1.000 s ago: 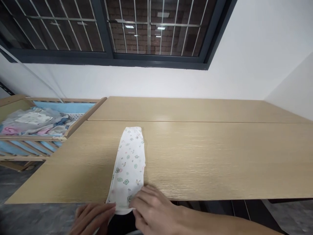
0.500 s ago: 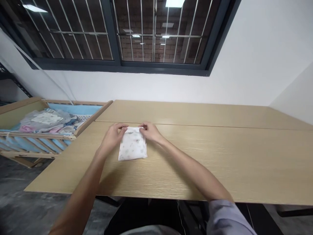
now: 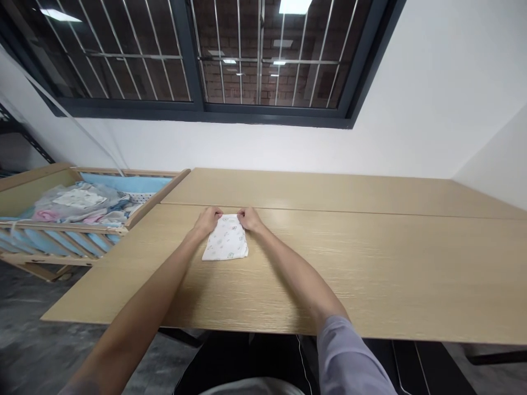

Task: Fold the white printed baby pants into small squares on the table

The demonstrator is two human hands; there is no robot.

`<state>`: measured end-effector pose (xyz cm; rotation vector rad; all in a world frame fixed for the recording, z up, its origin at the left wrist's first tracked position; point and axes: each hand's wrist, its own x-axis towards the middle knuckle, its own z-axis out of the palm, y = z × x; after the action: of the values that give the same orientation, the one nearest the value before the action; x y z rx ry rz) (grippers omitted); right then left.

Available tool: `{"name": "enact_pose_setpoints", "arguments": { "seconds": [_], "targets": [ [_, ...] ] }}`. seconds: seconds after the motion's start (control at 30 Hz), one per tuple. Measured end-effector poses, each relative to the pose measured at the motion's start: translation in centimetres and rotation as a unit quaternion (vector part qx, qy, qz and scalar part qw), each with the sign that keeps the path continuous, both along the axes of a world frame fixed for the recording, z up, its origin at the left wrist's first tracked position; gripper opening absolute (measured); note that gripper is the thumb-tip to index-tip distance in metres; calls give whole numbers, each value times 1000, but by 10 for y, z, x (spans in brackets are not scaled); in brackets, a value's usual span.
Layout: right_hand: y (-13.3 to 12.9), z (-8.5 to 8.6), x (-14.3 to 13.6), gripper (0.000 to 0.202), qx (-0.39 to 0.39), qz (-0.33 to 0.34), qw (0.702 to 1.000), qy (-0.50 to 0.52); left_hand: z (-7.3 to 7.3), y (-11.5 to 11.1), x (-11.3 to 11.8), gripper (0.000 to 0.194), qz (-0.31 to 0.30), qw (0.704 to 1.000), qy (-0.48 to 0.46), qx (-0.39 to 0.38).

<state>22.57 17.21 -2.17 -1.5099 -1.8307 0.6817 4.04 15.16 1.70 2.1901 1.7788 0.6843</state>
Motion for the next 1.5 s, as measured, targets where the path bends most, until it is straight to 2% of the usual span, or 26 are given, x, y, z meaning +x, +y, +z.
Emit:
{"name": "enact_pose_setpoints", "arguments": {
  "seconds": [0.1, 0.17, 0.23, 0.3, 0.33, 0.4, 0.5, 0.6, 0.7, 0.8, 0.93, 1.1, 1.2, 1.3, 1.37, 1.5],
  "targets": [
    [-2, 0, 1, 23, 4, 7, 1000, -12, 5, -4, 4, 26, 13, 1000, 26, 10],
    [-5, 3, 3, 27, 16, 12, 1000, -14, 7, -21, 9, 34, 33, 998, 44, 30],
    [-10, 7, 4, 37, 36, 15, 999, -20, 0, -54, 16, 42, 53, 995, 60, 54],
    [-19, 13, 4, 49, 68, 30, 996, -45, -17, -99, 24, 45, 57, 992, 80, 82],
    [-26, 17, 3, 54, 89, 57, 992, -68, -29, -124, 27, 48, 50, 986, 108, 113],
    [-41, 24, -1, 61, 136, 157, 970, -123, -54, -167, 33, 55, 48, 976, 148, 152],
    [-67, 30, -12, 62, 179, 354, 899, -184, -79, -203, 35, 62, 39, 972, 170, 161],
    [-87, 26, -23, 60, 170, 471, 841, -205, -81, -208, 31, 57, 25, 972, 176, 151],
    [-92, 15, -28, 58, 123, 501, 829, -216, -75, -203, 24, 49, 13, 973, 181, 146],
    [-82, 5, -27, 59, 71, 487, 840, -229, -73, -202, 20, 49, 5, 971, 180, 157],
    [-49, 1, -19, 60, 44, 446, 861, -239, -74, -203, 17, 49, 4, 970, 182, 162],
    [-2, -2, -2, 60, 63, 396, 885, -235, -75, -205, 18, 51, 6, 970, 176, 165],
    [11, -5, 2, 62, 82, 384, 887, -243, -75, -206, 19, 51, 7, 968, 187, 165],
    [10, -4, 2, 64, 91, 379, 884, -257, -75, -205, 18, 51, 4, 968, 191, 164],
    [-1, 1, 2, 66, 99, 369, 889, -253, -72, -203, 13, 49, -7, 969, 187, 164],
    [-46, 17, 7, 62, 159, 309, 914, -210, -59, -192, -10, 36, -48, 968, 162, 184]
  ]
}}
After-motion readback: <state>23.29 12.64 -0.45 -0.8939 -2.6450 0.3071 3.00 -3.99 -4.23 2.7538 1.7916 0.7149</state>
